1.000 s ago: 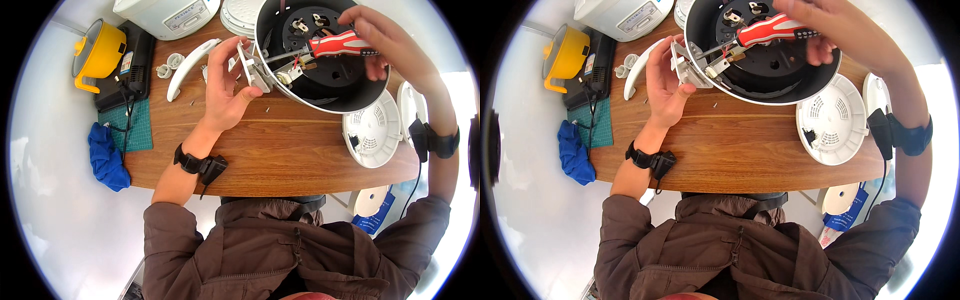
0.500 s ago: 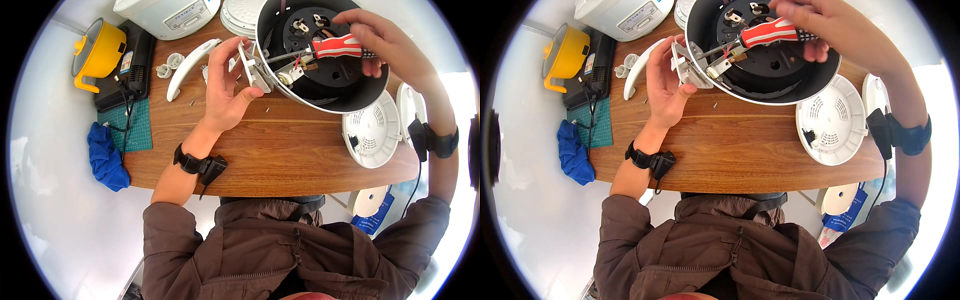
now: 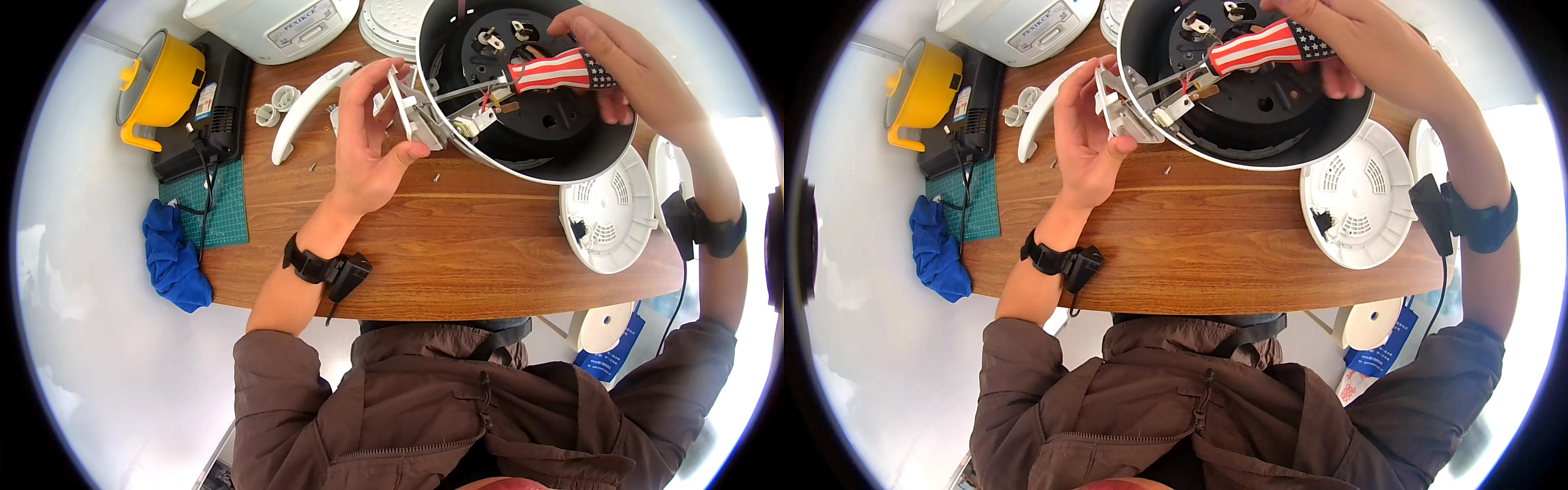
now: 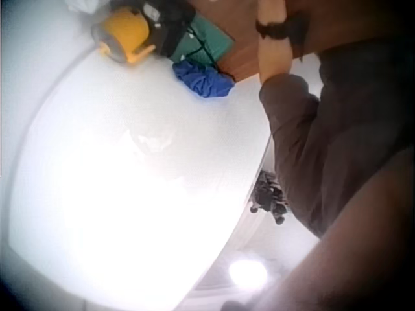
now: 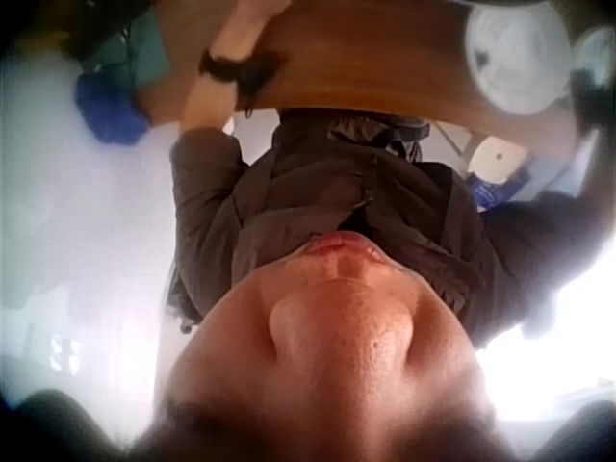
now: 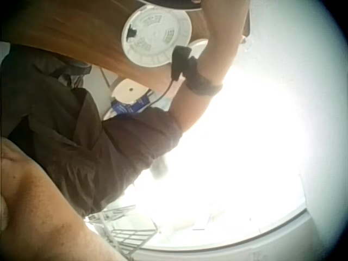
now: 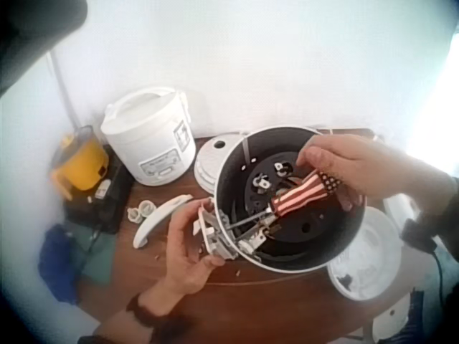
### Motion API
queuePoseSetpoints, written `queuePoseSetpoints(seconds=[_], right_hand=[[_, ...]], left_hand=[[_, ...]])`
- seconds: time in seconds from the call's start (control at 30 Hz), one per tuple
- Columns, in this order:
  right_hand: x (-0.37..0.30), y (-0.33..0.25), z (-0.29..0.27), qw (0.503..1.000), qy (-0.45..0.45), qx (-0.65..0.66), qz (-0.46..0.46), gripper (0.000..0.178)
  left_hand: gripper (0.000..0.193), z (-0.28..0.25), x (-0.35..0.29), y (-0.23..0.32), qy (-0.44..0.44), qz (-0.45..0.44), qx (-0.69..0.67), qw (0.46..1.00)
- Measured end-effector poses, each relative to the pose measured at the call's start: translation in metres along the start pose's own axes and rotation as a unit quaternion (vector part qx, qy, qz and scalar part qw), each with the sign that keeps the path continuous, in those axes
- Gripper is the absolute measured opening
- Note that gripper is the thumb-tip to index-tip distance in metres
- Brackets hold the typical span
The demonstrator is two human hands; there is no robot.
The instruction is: The person disassembles a white rice cooker by removing the inner pot, unscrewing the base plate, detaching the heating element, and separating the lid assembly. The person uses a screwdriver to remove screws and sets components aside on the table.
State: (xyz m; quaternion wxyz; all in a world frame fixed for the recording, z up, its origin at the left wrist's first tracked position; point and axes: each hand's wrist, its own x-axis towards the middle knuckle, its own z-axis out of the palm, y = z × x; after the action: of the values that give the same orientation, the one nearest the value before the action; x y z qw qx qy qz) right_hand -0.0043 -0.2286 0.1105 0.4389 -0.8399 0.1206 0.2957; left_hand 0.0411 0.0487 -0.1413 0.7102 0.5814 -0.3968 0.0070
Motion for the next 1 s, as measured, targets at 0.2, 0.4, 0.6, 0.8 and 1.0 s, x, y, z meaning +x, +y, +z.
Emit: queuePoseSetpoints(seconds=[0.2,0.4,0.6,0.8,1.0], right_hand=[[0.046,0.073,0.014,0.913,0.182,-0.193,-0.31,0.028],[0.032,0.048,0.018,0.982,0.07,0.024,-0.174,0.029],[0.02,0.036,0.005,0.994,0.069,-0.002,-0.084,0.029],[0.041,0.068,0.014,0.954,0.127,-0.015,-0.273,0.032],[0.027,0.055,0.027,0.951,0.126,-0.001,-0.283,0.03]], left_hand=[[0.095,-0.001,-0.003,0.0,0.007,0.001,0.009,1.0],[0.094,-0.004,-0.007,0.002,0.011,0.0,0.014,1.0],[0.094,0.005,0.003,-0.001,-0.005,0.005,-0.007,1.0],[0.092,0.0,-0.002,0.003,0.009,-0.003,0.021,1.0],[0.09,-0.006,-0.002,0.001,0.015,0.03,0.104,0.994]])
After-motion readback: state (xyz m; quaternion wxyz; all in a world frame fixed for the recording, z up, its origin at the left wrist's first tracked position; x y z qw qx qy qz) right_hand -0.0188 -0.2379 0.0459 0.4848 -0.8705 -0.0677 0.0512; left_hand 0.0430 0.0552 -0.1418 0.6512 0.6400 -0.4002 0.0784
